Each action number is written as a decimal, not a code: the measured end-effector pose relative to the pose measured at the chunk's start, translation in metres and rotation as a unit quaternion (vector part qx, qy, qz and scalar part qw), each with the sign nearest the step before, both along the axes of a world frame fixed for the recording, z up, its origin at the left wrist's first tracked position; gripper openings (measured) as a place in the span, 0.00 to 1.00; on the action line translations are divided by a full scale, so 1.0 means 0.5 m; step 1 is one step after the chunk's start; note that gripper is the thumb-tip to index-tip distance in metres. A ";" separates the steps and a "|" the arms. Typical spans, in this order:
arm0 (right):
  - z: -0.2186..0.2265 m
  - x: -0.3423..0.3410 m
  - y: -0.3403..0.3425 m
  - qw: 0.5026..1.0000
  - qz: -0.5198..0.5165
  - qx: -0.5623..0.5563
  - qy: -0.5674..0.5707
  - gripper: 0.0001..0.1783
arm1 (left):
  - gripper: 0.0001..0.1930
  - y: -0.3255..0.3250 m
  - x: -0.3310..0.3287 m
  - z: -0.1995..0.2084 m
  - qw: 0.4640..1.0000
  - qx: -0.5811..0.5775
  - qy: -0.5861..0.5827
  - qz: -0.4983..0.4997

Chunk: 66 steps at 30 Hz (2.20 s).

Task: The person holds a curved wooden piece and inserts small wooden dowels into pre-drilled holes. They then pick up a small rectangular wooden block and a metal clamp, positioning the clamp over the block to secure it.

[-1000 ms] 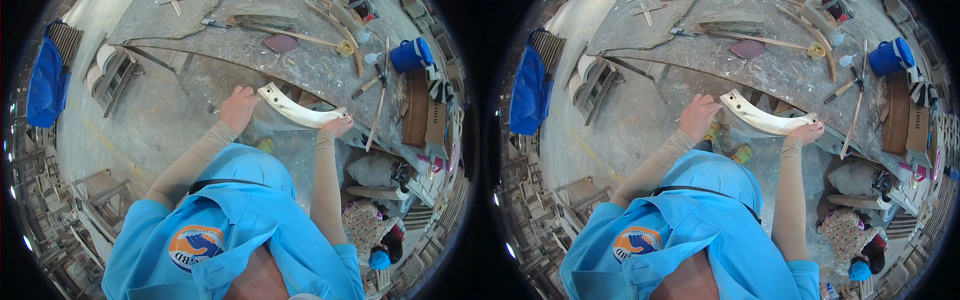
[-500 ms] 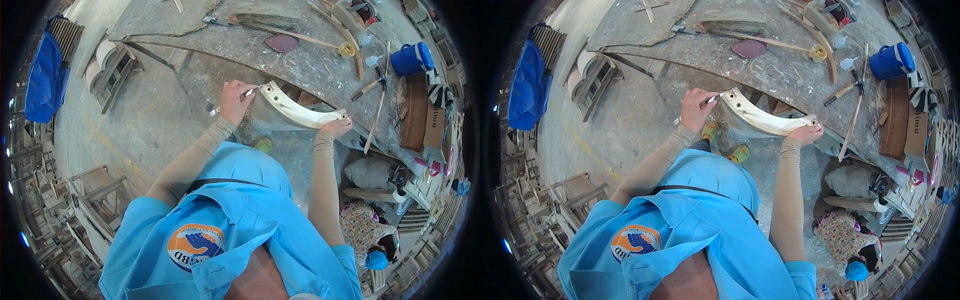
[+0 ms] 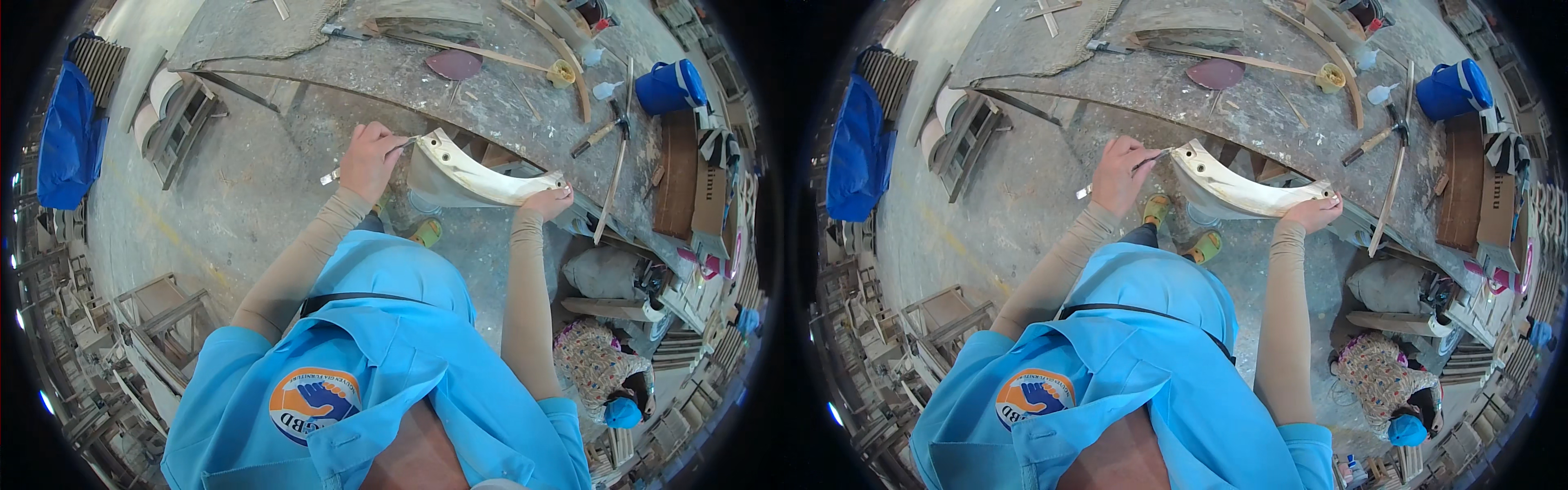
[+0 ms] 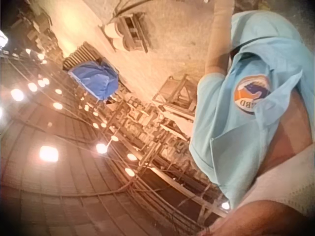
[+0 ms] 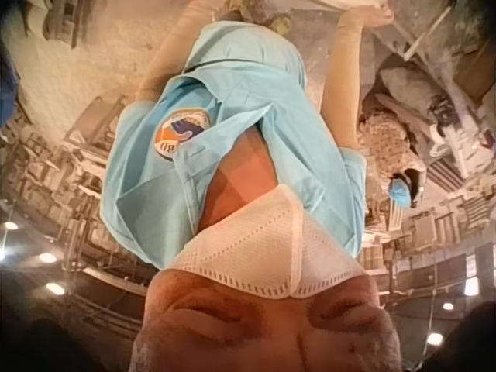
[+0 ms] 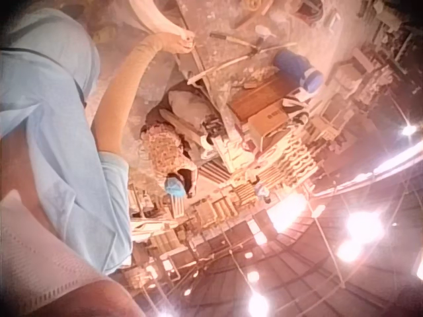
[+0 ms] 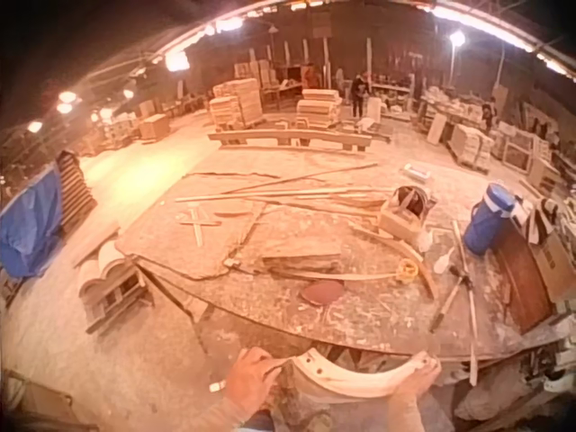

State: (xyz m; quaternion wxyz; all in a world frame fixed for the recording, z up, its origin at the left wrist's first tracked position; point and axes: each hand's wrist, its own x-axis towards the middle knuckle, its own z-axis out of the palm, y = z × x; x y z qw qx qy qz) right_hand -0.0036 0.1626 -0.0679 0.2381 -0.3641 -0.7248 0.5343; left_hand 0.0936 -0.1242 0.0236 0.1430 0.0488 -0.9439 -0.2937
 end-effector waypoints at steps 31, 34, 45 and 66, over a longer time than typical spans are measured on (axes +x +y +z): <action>0.008 -0.003 -0.007 1.000 -0.010 -0.014 0.014 0.21 | 0.09 0.019 -0.002 -0.002 0.986 -0.149 -0.019 -0.072; -0.009 -0.007 0.004 1.000 -0.005 -0.008 0.022 0.21 | 0.08 0.022 -0.002 0.004 0.984 -0.155 -0.028 -0.081; 0.004 0.000 -0.007 1.000 -0.011 0.016 0.017 0.21 | 0.09 -0.031 -0.030 0.009 0.979 -0.102 0.025 -0.172; -0.023 -0.001 0.019 0.985 -0.041 0.152 -0.076 0.20 | 0.08 -0.146 -0.209 0.001 0.883 0.011 -0.050 -0.467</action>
